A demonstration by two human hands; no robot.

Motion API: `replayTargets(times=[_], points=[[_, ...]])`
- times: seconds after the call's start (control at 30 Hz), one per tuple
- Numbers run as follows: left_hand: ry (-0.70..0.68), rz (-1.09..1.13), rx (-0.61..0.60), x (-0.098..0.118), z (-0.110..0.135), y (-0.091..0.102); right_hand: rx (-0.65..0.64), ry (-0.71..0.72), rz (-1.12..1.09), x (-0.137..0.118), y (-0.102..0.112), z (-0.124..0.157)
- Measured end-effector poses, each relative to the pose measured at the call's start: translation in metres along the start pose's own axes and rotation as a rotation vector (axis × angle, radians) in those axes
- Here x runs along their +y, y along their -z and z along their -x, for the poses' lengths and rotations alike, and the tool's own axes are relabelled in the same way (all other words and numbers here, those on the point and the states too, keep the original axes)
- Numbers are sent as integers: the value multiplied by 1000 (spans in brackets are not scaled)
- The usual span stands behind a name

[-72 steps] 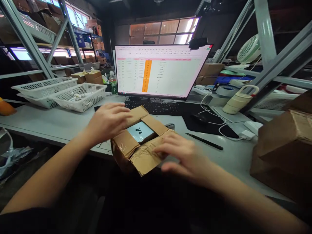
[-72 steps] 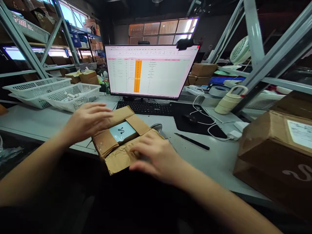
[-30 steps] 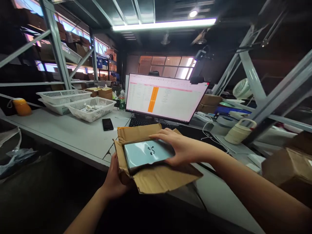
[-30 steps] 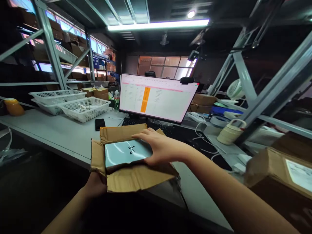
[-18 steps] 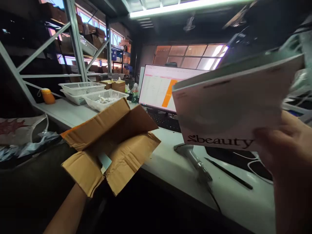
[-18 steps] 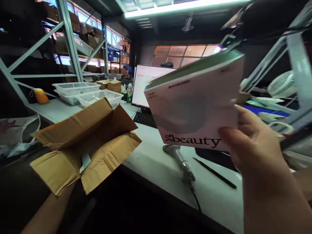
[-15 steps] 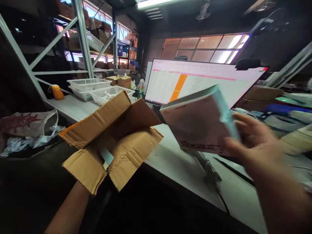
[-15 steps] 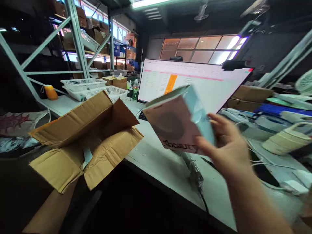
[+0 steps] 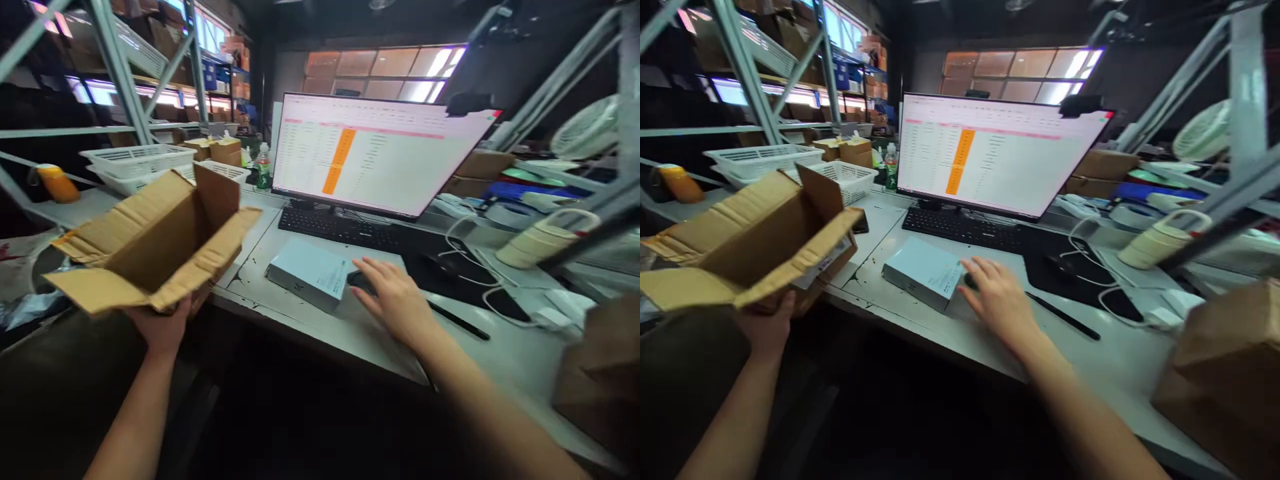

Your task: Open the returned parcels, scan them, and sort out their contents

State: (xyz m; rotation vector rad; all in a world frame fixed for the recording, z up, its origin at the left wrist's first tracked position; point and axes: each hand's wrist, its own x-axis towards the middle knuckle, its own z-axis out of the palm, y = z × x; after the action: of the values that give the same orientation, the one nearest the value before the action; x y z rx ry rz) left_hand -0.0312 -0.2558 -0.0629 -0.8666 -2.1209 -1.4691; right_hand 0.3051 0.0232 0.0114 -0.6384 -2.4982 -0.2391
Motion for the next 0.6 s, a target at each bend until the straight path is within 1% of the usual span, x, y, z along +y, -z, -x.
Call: replayTargets(times=[0.03,0.07,0.1,0.13,0.2,0.23,0.27,0.3,0.33,0.4,0.47,0.53,0.6], points=[[10,34,76,-3,-6,-6,-44,-135,-14,13,2,4],[13,66,138,-6,-12,-13,-115,-272,-55,24,3,8],[10,87,174,-8,-18,-19,-204,-407,-136,34,2,12],[2,89,174,-9,-24,-26,-296,-532,-265,41,1,16],[1,29,141,-9,-33,-37,-440,-731,-622,51,-3,21],[6,-8,121,-9,-36,-41,-478,-799,-805,54,-4,22],[9,-35,93,-8,-39,-44,-485,-850,-954,57,-3,21],[6,-47,61,-8,-42,-46,-470,-890,-1056,59,0,20],[-3,-42,31,-8,-44,-47,-441,-920,-1112,61,4,18],[-26,4,-7,-9,-50,-47,-375,-943,-1157,64,18,12],[-40,40,4,-14,-56,-49,-343,-902,-1183,65,37,6],[-39,37,60,-20,-63,-53,-368,-815,-1190,60,57,2],[-39,7,109,-26,-69,-59,-418,-735,-1156,53,76,-1]])
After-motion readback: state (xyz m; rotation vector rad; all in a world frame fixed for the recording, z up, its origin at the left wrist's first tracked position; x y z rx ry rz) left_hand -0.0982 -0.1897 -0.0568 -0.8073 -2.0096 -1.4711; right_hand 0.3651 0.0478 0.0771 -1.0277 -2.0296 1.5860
